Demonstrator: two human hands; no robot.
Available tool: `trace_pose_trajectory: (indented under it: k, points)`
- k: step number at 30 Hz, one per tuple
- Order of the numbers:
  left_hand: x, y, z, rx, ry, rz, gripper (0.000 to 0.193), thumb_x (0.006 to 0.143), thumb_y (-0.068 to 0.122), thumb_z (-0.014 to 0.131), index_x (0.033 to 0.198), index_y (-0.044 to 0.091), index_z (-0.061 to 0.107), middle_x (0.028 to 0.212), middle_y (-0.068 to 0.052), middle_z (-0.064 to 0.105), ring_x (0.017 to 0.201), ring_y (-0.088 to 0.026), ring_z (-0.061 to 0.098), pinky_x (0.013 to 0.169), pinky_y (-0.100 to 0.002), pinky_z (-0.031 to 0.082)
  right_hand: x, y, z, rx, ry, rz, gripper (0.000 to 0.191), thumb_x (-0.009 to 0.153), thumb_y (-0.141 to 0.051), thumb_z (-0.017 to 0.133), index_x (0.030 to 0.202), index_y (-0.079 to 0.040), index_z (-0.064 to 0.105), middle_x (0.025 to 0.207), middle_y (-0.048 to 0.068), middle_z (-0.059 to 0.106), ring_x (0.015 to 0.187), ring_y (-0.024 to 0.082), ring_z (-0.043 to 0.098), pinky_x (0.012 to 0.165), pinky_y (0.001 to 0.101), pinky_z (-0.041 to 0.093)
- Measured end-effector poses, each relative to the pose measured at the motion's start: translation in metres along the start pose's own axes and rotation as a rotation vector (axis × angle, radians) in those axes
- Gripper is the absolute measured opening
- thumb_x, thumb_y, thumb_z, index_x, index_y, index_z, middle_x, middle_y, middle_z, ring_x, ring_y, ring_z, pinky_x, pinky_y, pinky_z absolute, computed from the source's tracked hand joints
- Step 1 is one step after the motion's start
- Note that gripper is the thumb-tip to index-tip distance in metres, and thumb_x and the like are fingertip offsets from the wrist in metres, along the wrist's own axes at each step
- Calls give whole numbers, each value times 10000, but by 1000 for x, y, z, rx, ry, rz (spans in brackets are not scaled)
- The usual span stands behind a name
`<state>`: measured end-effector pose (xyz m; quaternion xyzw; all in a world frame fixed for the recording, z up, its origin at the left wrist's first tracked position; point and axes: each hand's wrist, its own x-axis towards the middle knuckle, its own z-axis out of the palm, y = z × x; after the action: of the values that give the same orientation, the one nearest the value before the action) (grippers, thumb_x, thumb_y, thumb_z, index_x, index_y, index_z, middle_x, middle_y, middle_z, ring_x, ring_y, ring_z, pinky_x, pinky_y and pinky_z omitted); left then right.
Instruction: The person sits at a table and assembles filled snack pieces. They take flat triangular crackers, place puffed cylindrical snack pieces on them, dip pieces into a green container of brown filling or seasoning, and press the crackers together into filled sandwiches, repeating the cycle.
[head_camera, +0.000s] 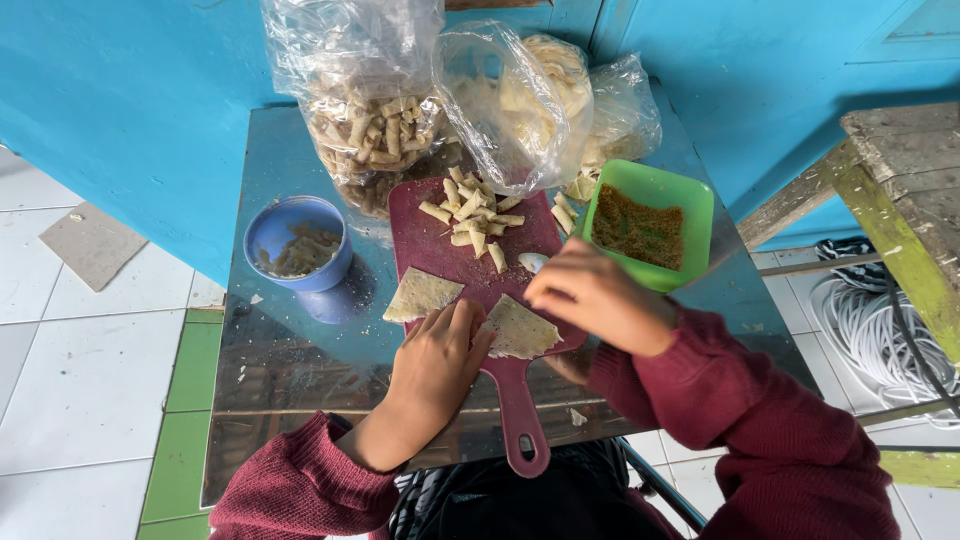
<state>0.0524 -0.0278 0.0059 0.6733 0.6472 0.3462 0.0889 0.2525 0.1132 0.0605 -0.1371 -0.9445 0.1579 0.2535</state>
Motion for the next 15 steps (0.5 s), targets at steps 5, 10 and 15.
trace_pose_trajectory:
  k: [5,10,15]
  points:
    - [-1,5,-3,1,23,84,399,838,319,786,1086,78,586,945,-101,666,890,-323,672,758,-430,546,-14,-20,32,25,-87,9,92,860,-101,763,907,-82,686,879,9,666,944,217,570,834,350,491]
    - [-1,7,0,33,26,81,436,828,340,796,1104,74,588,970,-99,661,919,-320,668,773,-429,544,-20,-24,35,37,-47,25,178,828,-113,772,1002,-97,738,919,17,648,942,236,543,841,363,482]
    - [-1,7,4,65,37,93,470,817,377,801,1097,65,587,967,-96,659,911,-314,666,765,-434,537,-23,-21,31,58,-2,82,147,839,-116,765,984,-135,782,988,5,689,971,229,555,864,351,483]
